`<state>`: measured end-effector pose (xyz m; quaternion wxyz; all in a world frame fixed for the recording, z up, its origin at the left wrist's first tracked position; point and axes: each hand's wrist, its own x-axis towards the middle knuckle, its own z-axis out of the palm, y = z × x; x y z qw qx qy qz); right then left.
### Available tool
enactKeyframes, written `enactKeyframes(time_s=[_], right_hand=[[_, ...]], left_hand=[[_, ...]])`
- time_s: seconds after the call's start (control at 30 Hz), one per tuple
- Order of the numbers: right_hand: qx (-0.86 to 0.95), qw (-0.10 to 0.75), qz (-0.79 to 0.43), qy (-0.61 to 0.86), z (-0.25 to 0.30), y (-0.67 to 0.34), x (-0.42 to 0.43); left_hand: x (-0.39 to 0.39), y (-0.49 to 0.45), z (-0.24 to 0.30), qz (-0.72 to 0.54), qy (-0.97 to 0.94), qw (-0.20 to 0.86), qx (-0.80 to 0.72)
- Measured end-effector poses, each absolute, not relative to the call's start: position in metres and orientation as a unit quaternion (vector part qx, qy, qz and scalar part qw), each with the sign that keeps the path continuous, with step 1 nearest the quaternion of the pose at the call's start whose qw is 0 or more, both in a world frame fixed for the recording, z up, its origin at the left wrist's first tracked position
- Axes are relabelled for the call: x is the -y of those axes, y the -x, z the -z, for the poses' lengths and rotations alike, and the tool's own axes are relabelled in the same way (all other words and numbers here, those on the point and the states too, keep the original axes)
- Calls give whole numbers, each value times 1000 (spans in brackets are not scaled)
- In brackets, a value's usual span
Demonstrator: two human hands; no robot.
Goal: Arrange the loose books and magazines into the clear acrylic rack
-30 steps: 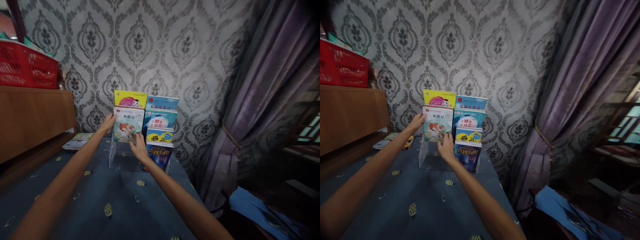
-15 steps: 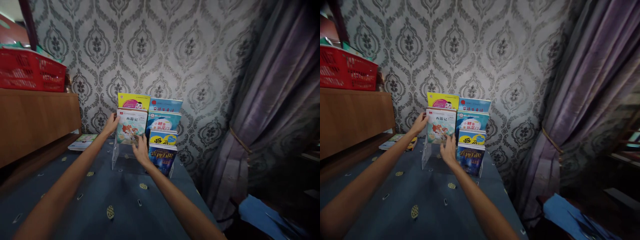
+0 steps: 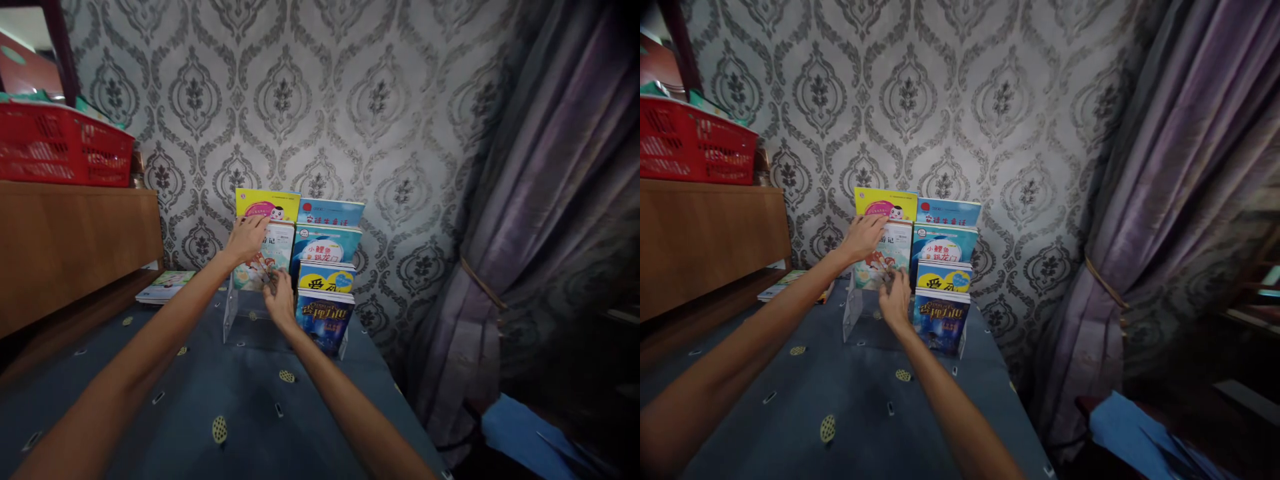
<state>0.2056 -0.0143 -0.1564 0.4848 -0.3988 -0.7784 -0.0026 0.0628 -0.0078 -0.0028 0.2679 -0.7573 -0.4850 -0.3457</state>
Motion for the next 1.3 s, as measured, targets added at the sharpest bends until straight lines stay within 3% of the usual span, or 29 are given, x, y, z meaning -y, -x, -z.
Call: enactKeyframes(time_s=[0.17, 0.33, 0.9, 1.3], right_hand=[[746, 542, -87, 377, 158, -186, 13], [743, 548, -108, 367, 179, -179, 23], [770, 543, -12, 335, 298, -210, 71], [801, 504, -50, 319, 298, -220, 85]], left_hand=[[21, -70, 2, 300, 733, 318, 521], [34, -92, 0, 277, 702, 331, 567], [19, -136, 0, 322, 659, 313, 603], [12, -143, -4, 343, 647, 280, 620]])
